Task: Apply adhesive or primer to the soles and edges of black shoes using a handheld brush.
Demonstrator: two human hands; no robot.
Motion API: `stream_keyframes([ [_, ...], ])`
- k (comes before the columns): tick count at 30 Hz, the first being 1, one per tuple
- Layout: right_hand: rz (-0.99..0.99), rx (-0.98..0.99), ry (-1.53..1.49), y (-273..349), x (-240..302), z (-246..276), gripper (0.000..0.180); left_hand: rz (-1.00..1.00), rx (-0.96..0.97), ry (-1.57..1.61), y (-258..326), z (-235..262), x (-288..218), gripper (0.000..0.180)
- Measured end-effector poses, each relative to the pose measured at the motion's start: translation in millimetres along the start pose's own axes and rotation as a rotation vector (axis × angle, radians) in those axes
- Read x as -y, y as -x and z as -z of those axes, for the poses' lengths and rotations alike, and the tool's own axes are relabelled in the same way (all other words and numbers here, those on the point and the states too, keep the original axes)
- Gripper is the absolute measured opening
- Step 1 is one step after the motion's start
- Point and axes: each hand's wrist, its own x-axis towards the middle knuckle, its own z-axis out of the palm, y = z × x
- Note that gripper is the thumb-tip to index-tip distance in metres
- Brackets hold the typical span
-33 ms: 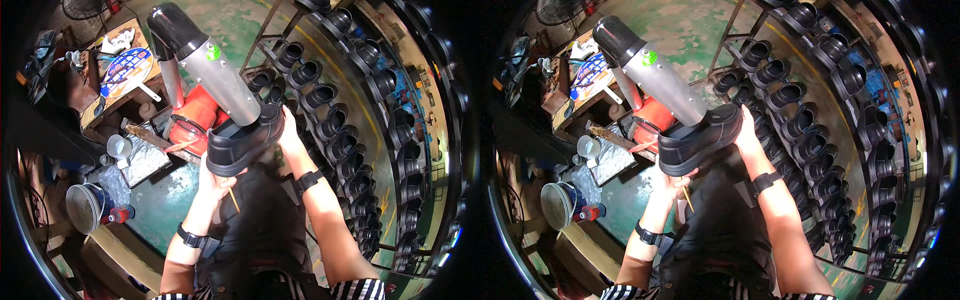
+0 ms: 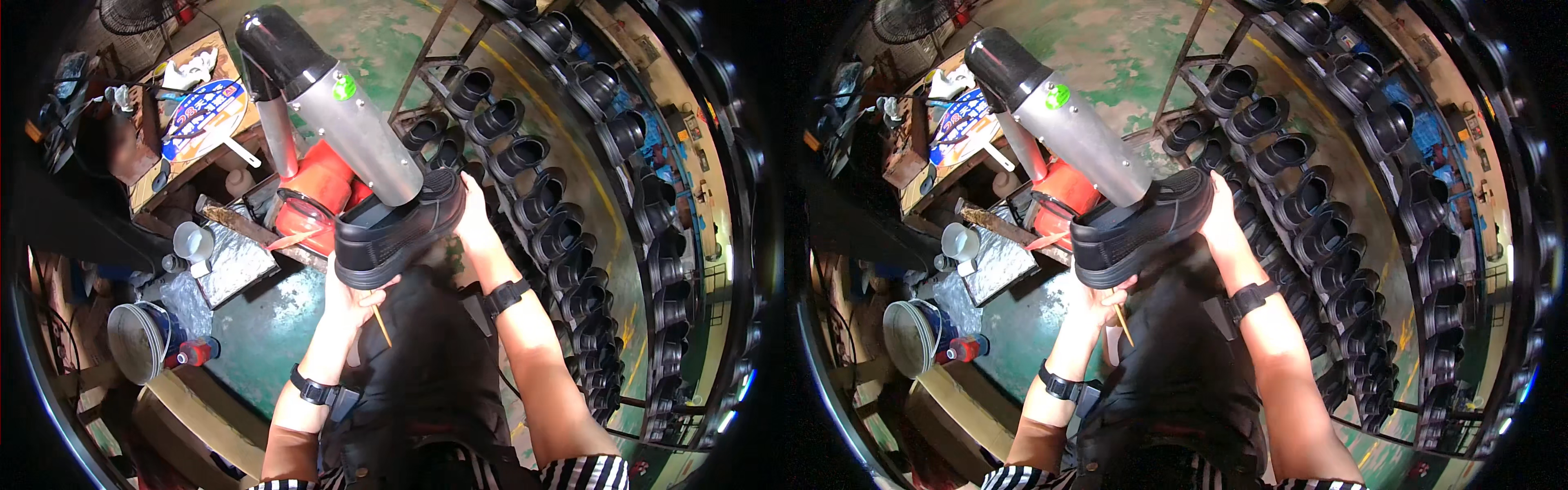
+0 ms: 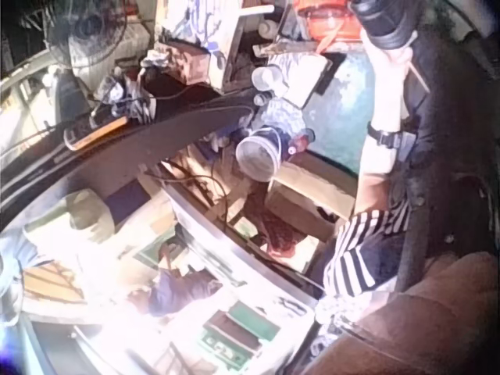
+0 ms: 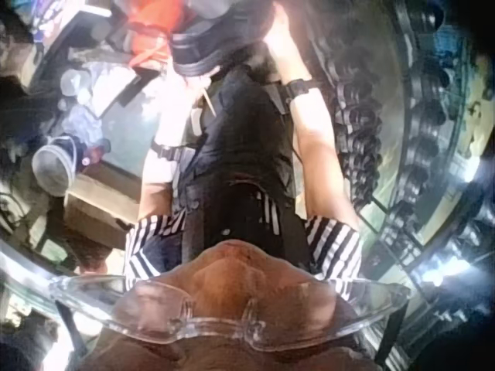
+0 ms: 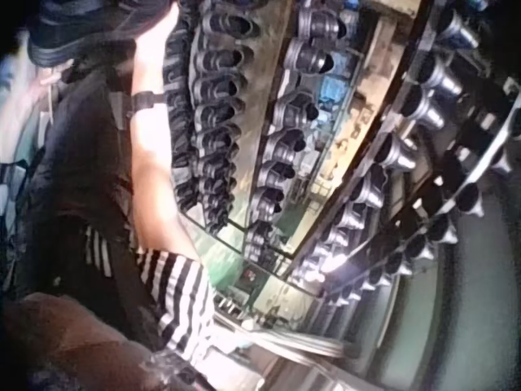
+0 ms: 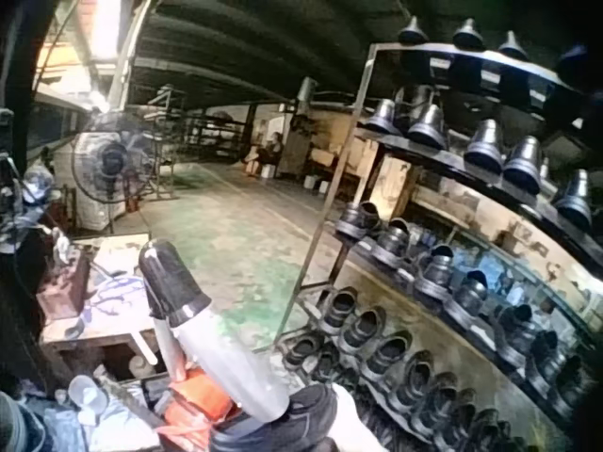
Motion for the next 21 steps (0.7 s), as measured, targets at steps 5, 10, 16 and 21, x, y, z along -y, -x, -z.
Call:
stream_keyframes([
  [5,0.154,-0.155,0.076,16,19,-23,0.030,0.013,-0.011,0.074,-14,36,18,0.049],
  [10,0.197,-0.247,0.171,16,25,-48,0.032,0.063,0.004,0.156,-20,57,33,0.044],
  [16,0.147,-0.028,0.224,28,10,-50,0.033,-0.010,-0.163,0.023,3,64,38,0.054],
  [21,0.149,0.008,0.148,49,-1,-5,0.034,0.008,-0.052,-0.013,29,51,33,0.062],
])
